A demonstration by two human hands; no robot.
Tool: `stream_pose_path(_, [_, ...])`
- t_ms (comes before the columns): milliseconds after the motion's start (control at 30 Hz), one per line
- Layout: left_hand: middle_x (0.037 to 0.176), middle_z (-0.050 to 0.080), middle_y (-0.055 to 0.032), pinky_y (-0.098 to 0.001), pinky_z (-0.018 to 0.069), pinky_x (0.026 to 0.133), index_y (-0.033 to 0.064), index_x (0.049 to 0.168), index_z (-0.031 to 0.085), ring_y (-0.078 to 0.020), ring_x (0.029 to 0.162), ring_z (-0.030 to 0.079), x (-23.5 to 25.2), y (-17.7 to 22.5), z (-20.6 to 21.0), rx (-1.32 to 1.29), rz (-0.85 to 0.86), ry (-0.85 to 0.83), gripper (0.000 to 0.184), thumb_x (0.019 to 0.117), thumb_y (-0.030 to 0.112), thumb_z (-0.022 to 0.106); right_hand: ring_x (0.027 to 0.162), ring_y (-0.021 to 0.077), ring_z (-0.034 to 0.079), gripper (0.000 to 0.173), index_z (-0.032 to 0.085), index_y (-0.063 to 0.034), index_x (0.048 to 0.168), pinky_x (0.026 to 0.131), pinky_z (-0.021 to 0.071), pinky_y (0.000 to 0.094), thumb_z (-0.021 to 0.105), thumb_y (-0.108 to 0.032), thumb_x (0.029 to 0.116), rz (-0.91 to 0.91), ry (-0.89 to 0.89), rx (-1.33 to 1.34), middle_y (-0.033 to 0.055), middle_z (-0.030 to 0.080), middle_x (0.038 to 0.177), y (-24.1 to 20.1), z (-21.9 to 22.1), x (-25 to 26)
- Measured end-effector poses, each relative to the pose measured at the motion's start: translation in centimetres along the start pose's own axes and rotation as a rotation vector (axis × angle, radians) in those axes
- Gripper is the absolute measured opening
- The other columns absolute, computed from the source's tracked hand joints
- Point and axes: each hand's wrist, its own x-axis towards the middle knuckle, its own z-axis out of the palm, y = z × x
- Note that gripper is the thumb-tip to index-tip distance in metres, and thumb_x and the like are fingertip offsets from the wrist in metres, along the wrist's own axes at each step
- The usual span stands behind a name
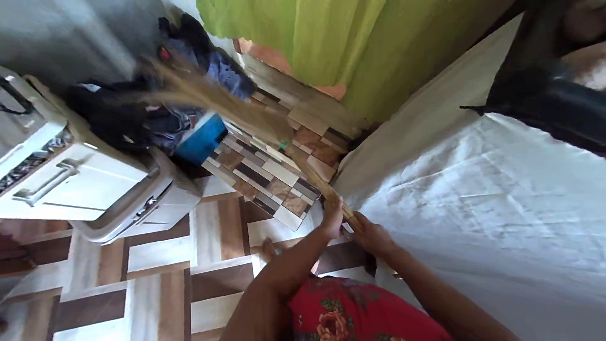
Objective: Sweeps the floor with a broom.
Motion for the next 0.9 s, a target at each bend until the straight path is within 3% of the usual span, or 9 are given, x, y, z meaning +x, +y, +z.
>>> stream_pose_path(133, [0.135, 0.055, -0.0242, -0.0473, 0.0533, 0.092, 0.005, 0.153, 0.034, -0.0322, 0.111, 0.061, 2.7, -0.7, -1.8, -0.131, -0.19, 0.045, 0.05, 0.1145, 0.036, 0.033, 0.121, 0.0462, 0.061, 0.08, 0.019, -0.0109, 0.164, 0.101, 0.0478, 0.0633, 0.063, -0.018, 0.0976, 0.081, -0.069, -0.049, 0.0284, 0.059, 0.137, -3.3, 1.8, 2.4])
stream_pose_path(200, [0.127, 0.058, -0.023, -0.0465, 0.0524, 0.09, 0.0022, 0.15, 0.039, -0.03, 0.106, 0.061, 1.7, -2.7, -2.4, -0.102, -0.208, 0.082, 0.047, 0.1147, 0.034, 0.032, 0.127, 0.0464, 0.057, 0.073, 0.025, -0.0035, 0.16, 0.105, 0.0451, 0.0629, 0.062, -0.015, 0.0983, 0.025, -0.134, -0.096, 0.029, 0.053, 0.143, -3.9, 2.9, 2.4])
stream_pose_path(267, [0.121, 0.058, -0.0238, -0.0457, 0.0514, 0.088, -0.0038, 0.143, 0.044, -0.03, 0.102, 0.059, -0.4, -4.3, -2.3, -0.039, -0.208, 0.157, 0.046, 0.1144, 0.031, 0.035, 0.127, 0.0481, 0.057, 0.072, 0.025, -0.0036, 0.161, 0.106, 0.0442, 0.0638, 0.062, -0.017, 0.1003, -0.007, -0.221, -0.157, 0.0305, 0.055, 0.142, -3.8, 3.5, 1.7])
stream_pose_path(400, [0.147, 0.043, -0.0339, -0.0528, 0.0433, 0.109, -0.0083, 0.152, 0.027, -0.0411, 0.132, 0.049, -3.3, -3.5, -0.7, 0.043, -0.084, 0.273, 0.052, 0.1142, 0.025, 0.036, 0.122, 0.0471, 0.06, 0.066, 0.037, -0.0141, 0.159, 0.104, 0.0455, 0.0648, 0.065, -0.024, 0.0993, -0.059, -0.18, -0.099, 0.0272, 0.062, 0.133, -3.0, 2.2, 0.2])
stream_pose_path(500, [0.156, 0.033, -0.0341, -0.0501, 0.0362, 0.117, -0.0078, 0.157, 0.019, -0.0397, 0.143, 0.04, -2.7, -0.4, -0.2, 0.079, 0.123, 0.226, 0.055, 0.1133, 0.02, 0.039, 0.119, 0.0443, 0.063, 0.065, 0.043, -0.0108, 0.155, 0.103, 0.0476, 0.0631, 0.07, -0.024, 0.0977, -0.132, 0.001, 0.115, 0.0266, 0.064, 0.131, -3.8, 0.3, -0.1])
stream_pose_path(633, [0.15, 0.044, -0.0315, -0.0521, 0.0418, 0.112, -0.003, 0.157, 0.024, -0.0381, 0.135, 0.049, 0.5, 3.6, -1.3, 0.025, 0.182, 0.249, 0.054, 0.1136, 0.024, 0.038, 0.129, 0.0432, 0.056, 0.095, 0.017, -0.0137, 0.165, 0.107, 0.0452, 0.0602, 0.076, -0.014, 0.0896, -0.161, -0.071, 0.244, 0.0292, 0.052, 0.144, -5.2, -0.4, 2.0])
stream_pose_path(733, [0.139, 0.053, -0.0294, -0.0503, 0.0478, 0.104, -0.0028, 0.152, 0.035, -0.0356, 0.123, 0.057, 1.9, 3.0, -3.7, 0.045, 0.127, 0.26, 0.049, 0.1143, 0.028, 0.036, 0.126, 0.0447, 0.058, 0.102, 0.003, -0.0148, 0.166, 0.104, 0.0471, 0.0615, 0.071, -0.012, 0.0912, -0.126, -0.142, 0.186, 0.0305, 0.053, 0.142, -6.4, 2.2, 2.6])
stream_pose_path(833, [0.13, 0.055, -0.0313, -0.0483, 0.0492, 0.1, -0.0108, 0.143, 0.042, -0.0354, 0.114, 0.059, 1.5, -1.0, -5.8, 0.113, 0.059, 0.283, 0.045, 0.1148, 0.023, 0.032, 0.128, 0.0445, 0.057, 0.102, 0.003, -0.0136, 0.165, 0.105, 0.0462, 0.061, 0.072, -0.008, 0.0906, -0.092, -0.255, 0.157, 0.0311, 0.052, 0.143, -6.1, 4.8, 2.9])
stream_pose_path(900, [0.13, 0.056, -0.0335, -0.0512, 0.0477, 0.101, -0.0142, 0.137, 0.048, -0.0391, 0.117, 0.058, 0.4, -3.0, -6.0, 0.174, -0.005, 0.361, 0.042, 0.114, 0.017, 0.033, 0.127, 0.0463, 0.057, 0.1, 0.008, -0.0134, 0.166, 0.105, 0.0454, 0.0628, 0.074, -0.011, 0.0907, -0.105, -0.323, 0.067, 0.032, 0.054, 0.141, -5.4, 5.1, 2.7])
